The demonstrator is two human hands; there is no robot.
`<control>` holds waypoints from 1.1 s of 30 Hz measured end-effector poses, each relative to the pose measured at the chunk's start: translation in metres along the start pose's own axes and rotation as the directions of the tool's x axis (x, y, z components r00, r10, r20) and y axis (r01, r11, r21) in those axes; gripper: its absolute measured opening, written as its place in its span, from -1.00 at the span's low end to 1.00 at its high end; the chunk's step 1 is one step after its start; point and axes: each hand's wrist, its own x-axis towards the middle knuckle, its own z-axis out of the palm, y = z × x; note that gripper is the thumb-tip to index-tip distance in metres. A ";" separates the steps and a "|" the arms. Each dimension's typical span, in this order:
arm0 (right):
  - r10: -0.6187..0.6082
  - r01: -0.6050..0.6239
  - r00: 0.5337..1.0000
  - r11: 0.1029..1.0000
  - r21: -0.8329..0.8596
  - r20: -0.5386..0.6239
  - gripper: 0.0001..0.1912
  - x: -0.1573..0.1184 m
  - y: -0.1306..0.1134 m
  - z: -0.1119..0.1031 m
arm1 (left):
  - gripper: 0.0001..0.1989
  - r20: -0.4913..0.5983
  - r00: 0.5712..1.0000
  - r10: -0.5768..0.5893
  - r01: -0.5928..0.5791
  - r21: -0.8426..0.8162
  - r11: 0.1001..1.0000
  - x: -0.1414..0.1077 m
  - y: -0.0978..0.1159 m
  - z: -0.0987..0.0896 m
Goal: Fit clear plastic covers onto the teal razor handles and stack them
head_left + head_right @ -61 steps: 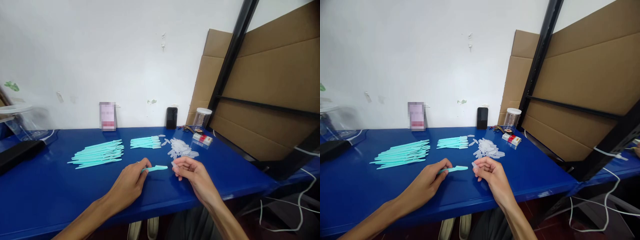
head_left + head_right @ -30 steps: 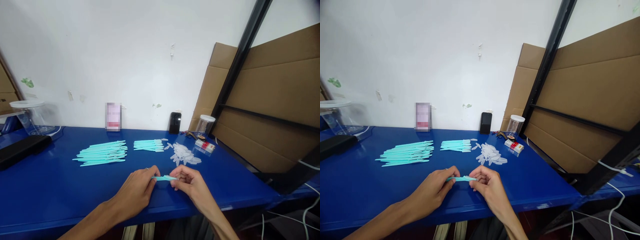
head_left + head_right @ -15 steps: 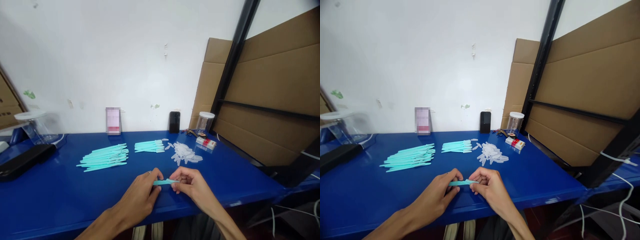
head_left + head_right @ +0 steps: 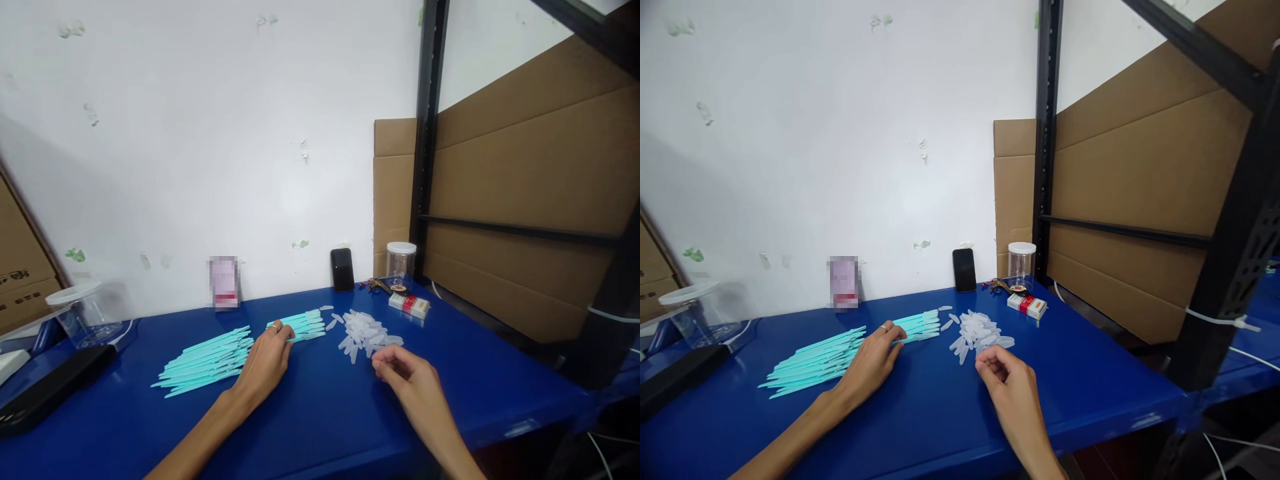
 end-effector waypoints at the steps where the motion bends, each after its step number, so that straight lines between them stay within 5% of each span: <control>1: -0.007 0.006 1.000 1.000 -0.020 -0.003 -0.79 0.000 -0.001 0.001 | -0.79 -0.003 1.000 0.000 0.000 -0.003 1.000 0.004 0.001 0.002; 10: -0.005 0.005 1.000 1.000 -0.030 -0.012 -0.83 0.000 -0.004 0.003 | -0.80 -0.005 1.000 -0.007 0.007 -0.005 1.000 0.027 0.003 0.013; 33: 0.004 -0.005 1.000 0.997 -0.078 -0.018 -0.79 -0.004 -0.004 0.002 | -0.81 -0.014 0.993 0.115 -0.110 0.197 0.974 0.030 -0.002 0.022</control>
